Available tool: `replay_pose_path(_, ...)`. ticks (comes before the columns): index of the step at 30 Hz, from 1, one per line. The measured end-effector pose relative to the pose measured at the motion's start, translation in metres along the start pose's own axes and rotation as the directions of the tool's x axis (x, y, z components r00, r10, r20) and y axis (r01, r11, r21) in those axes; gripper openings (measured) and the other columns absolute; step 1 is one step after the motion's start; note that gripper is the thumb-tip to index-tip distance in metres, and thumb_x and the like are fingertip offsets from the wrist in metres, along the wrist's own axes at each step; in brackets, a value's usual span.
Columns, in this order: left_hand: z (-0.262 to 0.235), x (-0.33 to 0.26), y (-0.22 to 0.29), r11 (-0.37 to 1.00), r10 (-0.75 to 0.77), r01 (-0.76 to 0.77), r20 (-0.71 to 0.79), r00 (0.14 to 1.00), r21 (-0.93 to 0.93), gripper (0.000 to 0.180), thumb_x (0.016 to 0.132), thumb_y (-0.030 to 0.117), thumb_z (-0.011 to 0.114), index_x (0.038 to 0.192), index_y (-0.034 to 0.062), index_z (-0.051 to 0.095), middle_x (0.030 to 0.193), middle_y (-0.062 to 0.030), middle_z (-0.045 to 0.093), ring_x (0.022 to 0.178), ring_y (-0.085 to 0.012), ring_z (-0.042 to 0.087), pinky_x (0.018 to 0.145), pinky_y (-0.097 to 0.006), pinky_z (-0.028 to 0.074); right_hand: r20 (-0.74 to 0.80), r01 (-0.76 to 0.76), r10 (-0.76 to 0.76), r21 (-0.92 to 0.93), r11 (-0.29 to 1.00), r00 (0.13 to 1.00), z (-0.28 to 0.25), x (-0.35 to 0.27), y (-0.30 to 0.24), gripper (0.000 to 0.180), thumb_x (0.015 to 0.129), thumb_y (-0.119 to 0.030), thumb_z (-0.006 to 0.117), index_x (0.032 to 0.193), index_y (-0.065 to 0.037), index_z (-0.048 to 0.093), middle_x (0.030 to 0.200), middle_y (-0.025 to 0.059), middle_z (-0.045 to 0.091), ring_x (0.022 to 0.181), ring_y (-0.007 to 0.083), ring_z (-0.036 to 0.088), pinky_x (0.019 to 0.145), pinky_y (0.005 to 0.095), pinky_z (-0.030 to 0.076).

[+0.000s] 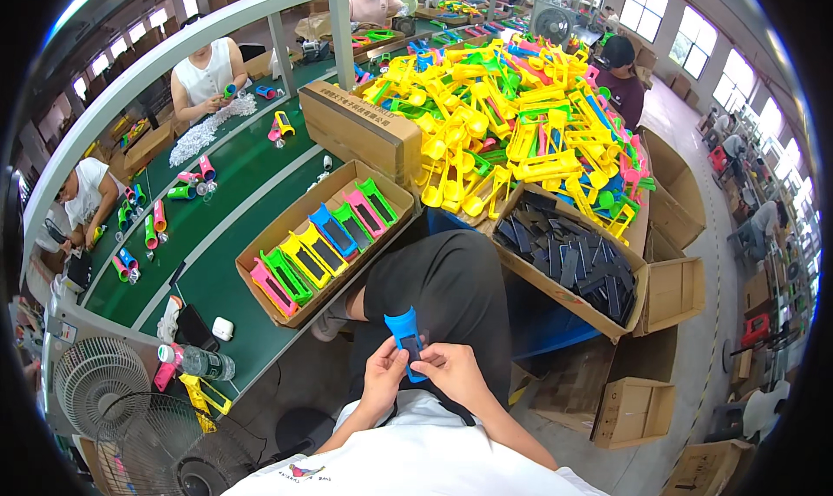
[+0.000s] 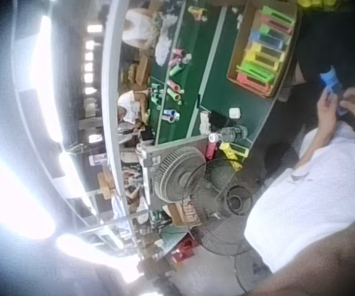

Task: The person assembles plastic toy components by fitting colorful plastic shells onto black bases by hand.

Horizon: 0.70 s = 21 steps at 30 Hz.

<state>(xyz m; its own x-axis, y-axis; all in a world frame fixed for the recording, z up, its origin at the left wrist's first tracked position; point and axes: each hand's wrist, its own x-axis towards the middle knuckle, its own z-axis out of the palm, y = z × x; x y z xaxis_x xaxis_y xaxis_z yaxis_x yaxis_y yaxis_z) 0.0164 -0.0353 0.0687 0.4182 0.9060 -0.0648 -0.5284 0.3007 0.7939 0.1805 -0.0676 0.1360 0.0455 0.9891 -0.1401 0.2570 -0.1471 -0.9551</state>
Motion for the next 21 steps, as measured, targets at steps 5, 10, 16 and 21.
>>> replay_pose_path(5, -0.005, 0.011, -0.001, 0.999, -0.036, 0.037, -0.040, 0.999, 0.015, 0.047, 0.111, 0.014, 0.056, 0.153, -0.0049, 0.047, 0.134, -0.0111, 0.069, 0.120, -0.0136, 0.065, 0.105, -0.029, 0.050, 0.002, 0.018, -0.018, 0.096, 0.995, 1.000, -0.011, 0.025, -0.001, 0.054, 0.085, -0.010, 0.089, 0.132, -0.002, 0.062, 0.102, 0.0052, 0.067, 0.093, 0.0115, 0.069, 0.078, 0.0253, 0.059)
replay_pose_path(10, -0.006, 0.026, 0.011, 0.988, -0.149, 0.152, -0.086, 0.985, 0.028, 0.050, 0.112, 0.014, 0.055, 0.159, 0.0011, 0.043, 0.131, -0.0069, 0.069, 0.115, -0.0110, 0.065, 0.100, -0.028, 0.052, -0.001, 0.074, -0.074, 0.131, 0.989, 0.997, -0.018, 0.061, -0.004, 0.047, 0.090, -0.011, 0.085, 0.128, 0.001, 0.062, 0.110, 0.0106, 0.068, 0.099, 0.0174, 0.071, 0.080, 0.0308, 0.061)
replay_pose_path(16, -0.001, 0.059, 0.019, 0.976, -0.203, 0.214, -0.206, 0.957, 0.032, 0.048, 0.111, 0.014, 0.057, 0.156, 0.0023, 0.048, 0.130, -0.0043, 0.069, 0.111, -0.0086, 0.065, 0.094, -0.027, 0.054, 0.154, 0.016, -0.047, 0.200, 0.980, 0.987, -0.027, 0.104, 0.020, 0.041, 0.096, -0.010, 0.078, 0.130, 0.002, 0.059, 0.110, 0.0096, 0.067, 0.097, 0.0153, 0.070, 0.081, 0.0288, 0.059)
replay_pose_path(21, -0.005, 0.084, 0.011, 0.941, -0.316, 0.276, -0.214, 0.924, -0.197, 0.045, 0.110, 0.014, 0.059, 0.153, 0.0031, 0.052, 0.130, -0.0045, 0.068, 0.110, -0.0113, 0.067, 0.097, -0.029, 0.054, 0.222, -0.105, 0.008, 0.429, 0.897, 0.975, -0.028, 0.130, 0.026, 0.038, 0.098, -0.006, 0.075, 0.130, 0.002, 0.056, 0.108, 0.0072, 0.065, 0.089, 0.0095, 0.067, 0.077, 0.0261, 0.056)
